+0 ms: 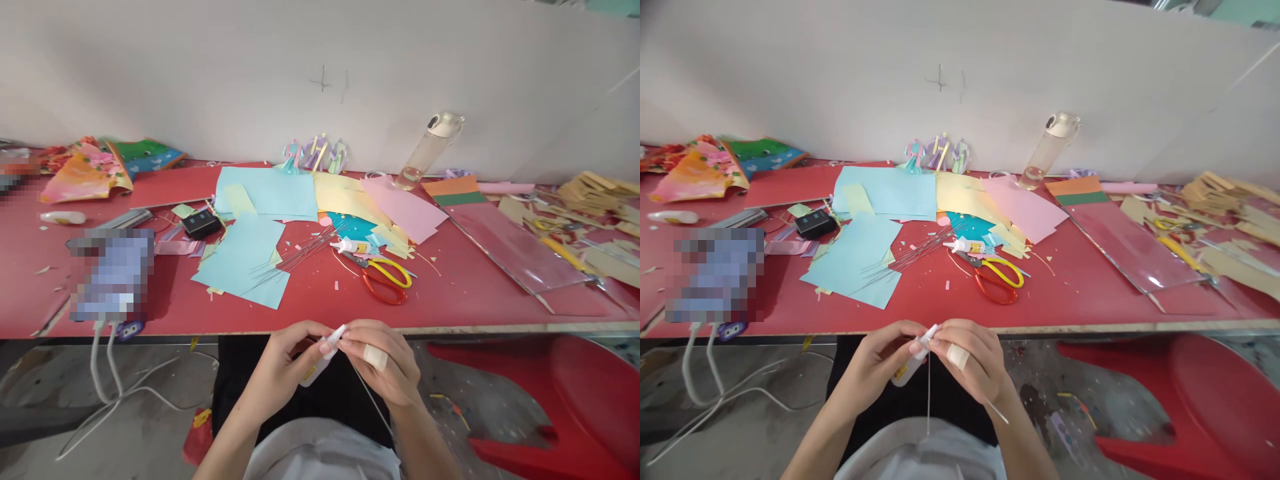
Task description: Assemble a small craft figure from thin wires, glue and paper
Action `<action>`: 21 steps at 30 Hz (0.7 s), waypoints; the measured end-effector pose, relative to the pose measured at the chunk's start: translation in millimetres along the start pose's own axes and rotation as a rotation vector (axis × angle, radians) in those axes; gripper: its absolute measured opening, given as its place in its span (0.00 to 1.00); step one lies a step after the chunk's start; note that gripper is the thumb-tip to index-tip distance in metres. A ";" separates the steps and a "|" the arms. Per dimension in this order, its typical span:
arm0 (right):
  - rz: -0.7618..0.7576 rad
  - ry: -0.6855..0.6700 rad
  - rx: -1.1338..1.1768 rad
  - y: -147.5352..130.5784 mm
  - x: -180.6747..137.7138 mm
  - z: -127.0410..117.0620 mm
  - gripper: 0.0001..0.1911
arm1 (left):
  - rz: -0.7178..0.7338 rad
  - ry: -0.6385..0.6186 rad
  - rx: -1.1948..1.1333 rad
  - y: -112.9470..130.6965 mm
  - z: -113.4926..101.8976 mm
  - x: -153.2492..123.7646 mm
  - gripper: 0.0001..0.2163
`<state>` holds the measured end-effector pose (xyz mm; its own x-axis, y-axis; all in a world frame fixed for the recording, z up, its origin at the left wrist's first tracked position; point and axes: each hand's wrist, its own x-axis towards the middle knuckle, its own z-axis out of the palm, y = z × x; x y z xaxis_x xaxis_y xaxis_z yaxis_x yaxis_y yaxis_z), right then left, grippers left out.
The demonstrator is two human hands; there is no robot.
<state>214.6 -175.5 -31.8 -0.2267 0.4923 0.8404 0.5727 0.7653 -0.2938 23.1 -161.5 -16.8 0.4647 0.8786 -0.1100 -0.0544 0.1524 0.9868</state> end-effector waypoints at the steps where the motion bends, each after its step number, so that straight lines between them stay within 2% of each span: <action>1: -0.019 -0.004 -0.017 0.1 1.1 0.8 0.15 | 0.002 0.006 0.009 -0.1 -0.2 -0.5 0.12; 8: -0.037 -0.050 -0.021 2.6 4.9 5.6 0.11 | 0.040 0.037 0.156 1.0 -2.5 -1.5 0.12; 13: -0.017 -0.062 -0.004 -0.4 3.7 6.5 0.10 | 0.191 0.037 0.390 6.0 -6.4 -3.5 0.09; 16: 0.000 -0.050 -0.018 -3.7 2.0 7.4 0.10 | 0.253 0.034 0.449 8.1 -8.1 -4.8 0.08; 21: 0.020 -0.042 -0.035 -7.7 -0.2 8.1 0.11 | 0.357 0.110 0.508 7.4 -4.8 -7.2 0.07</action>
<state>203.9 -178.1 -33.4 -0.2476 0.5247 0.8145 0.6047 0.7405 -0.2932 15.0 -164.5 -9.3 0.4004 0.8812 0.2513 0.2495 -0.3687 0.8954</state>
